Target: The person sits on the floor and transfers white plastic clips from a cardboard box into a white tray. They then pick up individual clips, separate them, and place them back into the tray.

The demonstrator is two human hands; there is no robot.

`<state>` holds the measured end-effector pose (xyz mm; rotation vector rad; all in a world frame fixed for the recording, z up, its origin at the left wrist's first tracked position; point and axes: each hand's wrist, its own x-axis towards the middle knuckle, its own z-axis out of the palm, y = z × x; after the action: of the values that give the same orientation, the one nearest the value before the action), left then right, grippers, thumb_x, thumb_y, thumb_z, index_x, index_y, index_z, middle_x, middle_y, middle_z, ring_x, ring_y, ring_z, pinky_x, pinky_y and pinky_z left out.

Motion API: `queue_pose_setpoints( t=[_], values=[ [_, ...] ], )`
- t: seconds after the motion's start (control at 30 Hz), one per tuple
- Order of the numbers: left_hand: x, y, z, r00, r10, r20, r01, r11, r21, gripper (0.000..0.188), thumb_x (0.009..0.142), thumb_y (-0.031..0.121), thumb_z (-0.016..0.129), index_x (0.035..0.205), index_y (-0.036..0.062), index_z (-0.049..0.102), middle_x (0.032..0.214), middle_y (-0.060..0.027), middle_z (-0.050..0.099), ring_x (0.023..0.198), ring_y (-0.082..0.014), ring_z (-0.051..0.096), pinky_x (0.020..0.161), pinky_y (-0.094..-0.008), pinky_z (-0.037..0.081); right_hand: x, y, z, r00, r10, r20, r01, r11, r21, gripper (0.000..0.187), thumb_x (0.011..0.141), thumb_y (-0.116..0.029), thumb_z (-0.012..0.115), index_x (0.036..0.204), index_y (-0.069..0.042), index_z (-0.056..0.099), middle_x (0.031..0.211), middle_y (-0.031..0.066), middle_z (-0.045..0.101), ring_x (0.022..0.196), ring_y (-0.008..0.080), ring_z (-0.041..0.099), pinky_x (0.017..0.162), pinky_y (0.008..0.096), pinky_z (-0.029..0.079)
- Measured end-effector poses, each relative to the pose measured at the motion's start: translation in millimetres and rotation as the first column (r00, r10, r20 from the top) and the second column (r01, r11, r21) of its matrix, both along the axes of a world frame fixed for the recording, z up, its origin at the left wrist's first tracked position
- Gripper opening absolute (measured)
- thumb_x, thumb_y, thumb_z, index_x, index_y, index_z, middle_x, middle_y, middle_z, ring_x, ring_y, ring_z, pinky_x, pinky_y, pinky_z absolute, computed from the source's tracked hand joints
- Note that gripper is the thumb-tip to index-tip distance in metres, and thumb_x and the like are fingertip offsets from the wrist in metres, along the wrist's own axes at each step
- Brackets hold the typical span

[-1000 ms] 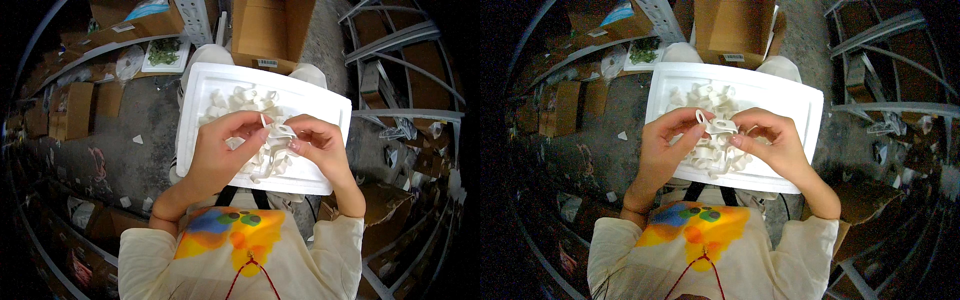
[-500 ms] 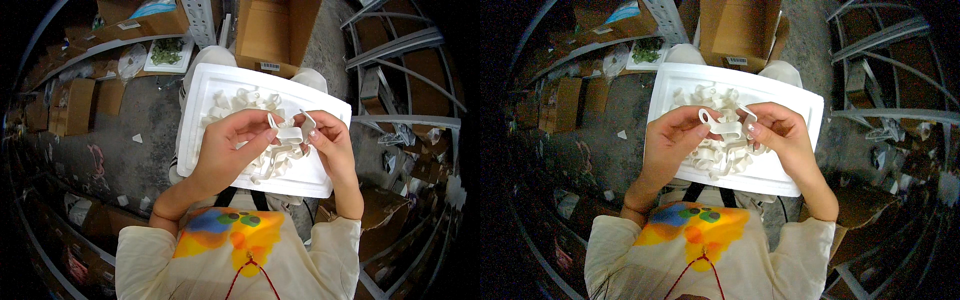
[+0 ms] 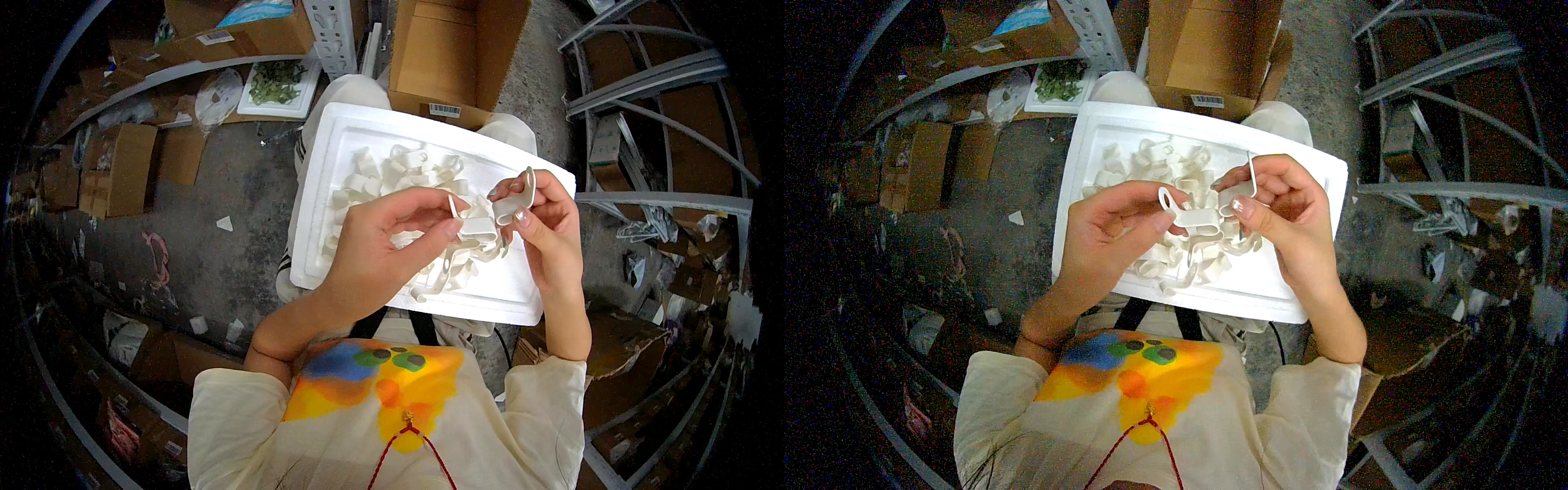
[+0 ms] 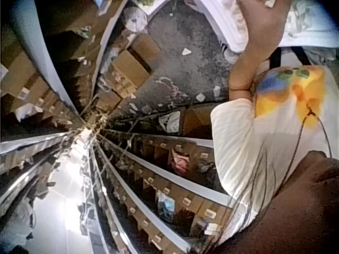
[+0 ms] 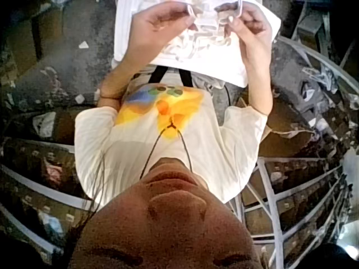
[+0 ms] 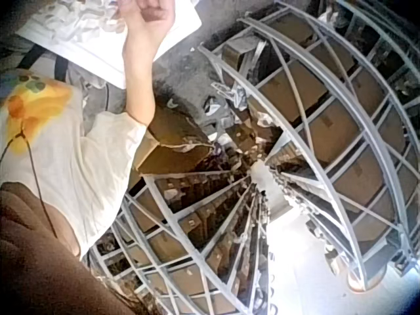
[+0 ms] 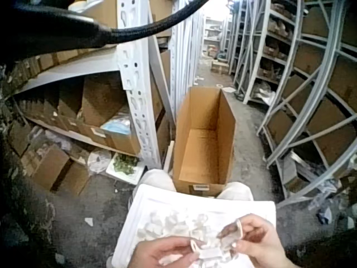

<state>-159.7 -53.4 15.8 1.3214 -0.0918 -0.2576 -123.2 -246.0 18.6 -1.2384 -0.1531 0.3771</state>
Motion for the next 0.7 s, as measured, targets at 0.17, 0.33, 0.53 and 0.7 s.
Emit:
queue_pose_setpoints(
  t=[0.17, 0.33, 0.53, 0.7],
  values=[
    [-1, -5, -1, 0.996, 0.081, -0.023, -0.081, 0.996, -0.028, 0.018, 0.077, 0.004, 0.057, 0.093, -0.0043, 0.056, 0.085, -0.0093, 0.060, 0.081, -0.0118, 0.057, 0.075, -0.0236, 0.045, -3, 8, 4, 0.998, -0.040, 0.043, 0.042, 0.998, -0.045, 0.033, 0.071, 0.000, 0.063, 0.100, -0.003, 0.048, 0.091, 0.0122, 0.059, 0.080, 0.0137, 0.057, 0.065, 0.0210, 0.045],
    [-1, -7, 2, 0.994, 0.104, -0.016, -0.103, 0.994, 0.045, 0.018, 0.077, 0.005, 0.058, 0.093, -0.0044, 0.056, 0.085, -0.0094, 0.061, 0.080, -0.0123, 0.058, 0.072, -0.0231, 0.046, -6, 9, 11, 0.982, -0.067, 0.178, 0.107, 0.968, -0.226, 0.033, 0.070, 0.000, 0.064, 0.100, -0.002, 0.050, 0.091, 0.0112, 0.059, 0.086, 0.0164, 0.056, 0.071, 0.0235, 0.044],
    [2, -8, 1, 0.991, 0.135, 0.015, -0.136, 0.987, 0.090, 0.020, 0.076, 0.005, 0.059, 0.093, -0.0049, 0.055, 0.086, -0.0097, 0.061, 0.080, -0.0124, 0.059, 0.071, -0.0229, 0.046, -8, 12, 8, 0.937, 0.019, 0.350, 0.076, 0.964, -0.255, 0.027, 0.067, -0.001, 0.066, 0.092, -0.001, 0.056, 0.101, 0.0130, 0.054, 0.094, 0.0185, 0.052, 0.079, 0.0277, 0.041],
    [2, -11, -4, 0.987, 0.155, 0.039, -0.157, 0.986, 0.053, 0.021, 0.076, 0.005, 0.059, 0.094, -0.0055, 0.055, 0.085, -0.0098, 0.061, 0.080, -0.0122, 0.058, 0.072, -0.0231, 0.046, -12, 17, 8, 0.949, 0.065, 0.308, 0.016, 0.967, -0.255, 0.027, 0.065, -0.002, 0.068, 0.090, -0.001, 0.058, 0.106, 0.0132, 0.052, 0.099, 0.0191, 0.050, 0.082, 0.0286, 0.039]
  ],
)
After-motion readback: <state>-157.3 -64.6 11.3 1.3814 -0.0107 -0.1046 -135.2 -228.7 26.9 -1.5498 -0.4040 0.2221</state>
